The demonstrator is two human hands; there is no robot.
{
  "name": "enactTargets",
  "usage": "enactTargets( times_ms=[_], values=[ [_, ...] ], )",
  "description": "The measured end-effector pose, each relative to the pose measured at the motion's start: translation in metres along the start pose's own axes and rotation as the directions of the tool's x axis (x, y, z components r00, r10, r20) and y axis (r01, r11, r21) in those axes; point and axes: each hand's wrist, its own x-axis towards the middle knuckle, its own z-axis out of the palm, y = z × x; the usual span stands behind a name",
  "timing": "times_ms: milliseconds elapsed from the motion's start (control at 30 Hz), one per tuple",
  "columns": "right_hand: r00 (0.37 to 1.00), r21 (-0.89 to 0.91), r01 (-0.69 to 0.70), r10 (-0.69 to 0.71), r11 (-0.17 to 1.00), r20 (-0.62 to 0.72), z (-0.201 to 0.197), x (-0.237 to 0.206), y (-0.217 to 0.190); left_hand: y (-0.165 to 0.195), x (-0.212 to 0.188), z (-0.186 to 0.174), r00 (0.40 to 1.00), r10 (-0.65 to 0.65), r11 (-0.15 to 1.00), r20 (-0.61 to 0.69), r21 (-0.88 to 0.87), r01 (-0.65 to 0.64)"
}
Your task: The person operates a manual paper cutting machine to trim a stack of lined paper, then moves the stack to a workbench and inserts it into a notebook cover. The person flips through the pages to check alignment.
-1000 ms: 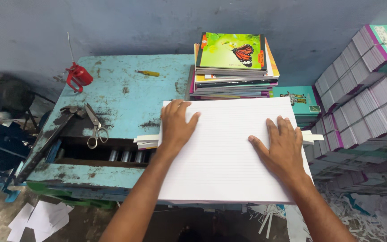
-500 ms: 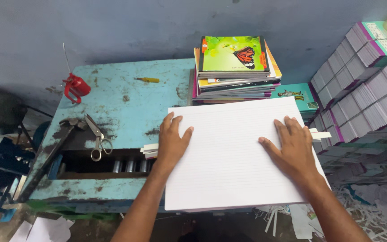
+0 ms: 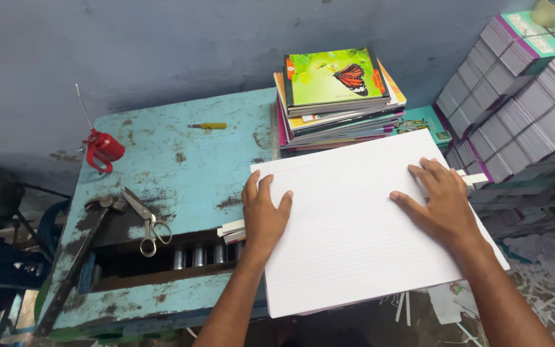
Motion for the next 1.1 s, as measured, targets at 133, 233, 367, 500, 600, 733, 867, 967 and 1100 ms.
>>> enactTargets(
  times_ms=[133,233,367,500,600,733,867,967,1100],
  values=[
    [1.000,0.010,0.001,-0.001,1.000,0.001,0.005,-0.001,-0.003,-0.006,0.001,-0.002,1.000,-0.015,1.000,0.021,-0.021,0.015],
    [1.000,0.020,-0.002,0.002,1.000,-0.001,0.010,-0.001,-0.004,-0.010,0.000,-0.005,1.000,-0.008,1.000,0.030,-0.009,0.008],
    [1.000,0.013,0.013,-0.013,1.000,-0.019,0.013,-0.002,-0.005,-0.011,-0.001,-0.011,0.997,-0.029,0.999,0.067,0.024,0.028],
    [0.999,0.017,0.017,-0.017,1.000,-0.034,0.014,-0.005,-0.010,-0.010,-0.002,-0.015,0.993,-0.075,0.995,0.095,0.075,0.068],
    [1.000,0.023,0.016,-0.015,1.000,-0.026,0.013,-0.005,-0.015,-0.011,-0.002,-0.017,0.991,-0.073,0.985,0.111,0.164,0.054],
    [1.000,0.005,0.018,-0.018,1.000,-0.024,0.013,-0.005,-0.022,-0.013,-0.003,-0.024,0.992,-0.028,0.983,0.126,0.182,0.005],
    [1.000,-0.005,0.012,-0.012,1.000,-0.024,0.011,-0.004,-0.025,-0.008,0.009,-0.038,0.983,0.018,0.960,0.181,0.273,-0.068],
    [1.000,-0.003,0.008,-0.008,1.000,-0.016,0.010,-0.003,-0.025,-0.001,0.028,-0.048,0.962,0.021,0.916,0.274,0.381,-0.128],
    [1.000,-0.028,-0.006,0.006,1.000,0.002,0.009,0.001,-0.024,0.016,0.071,-0.035,0.946,0.198,0.920,0.256,0.285,-0.269]
  ],
)
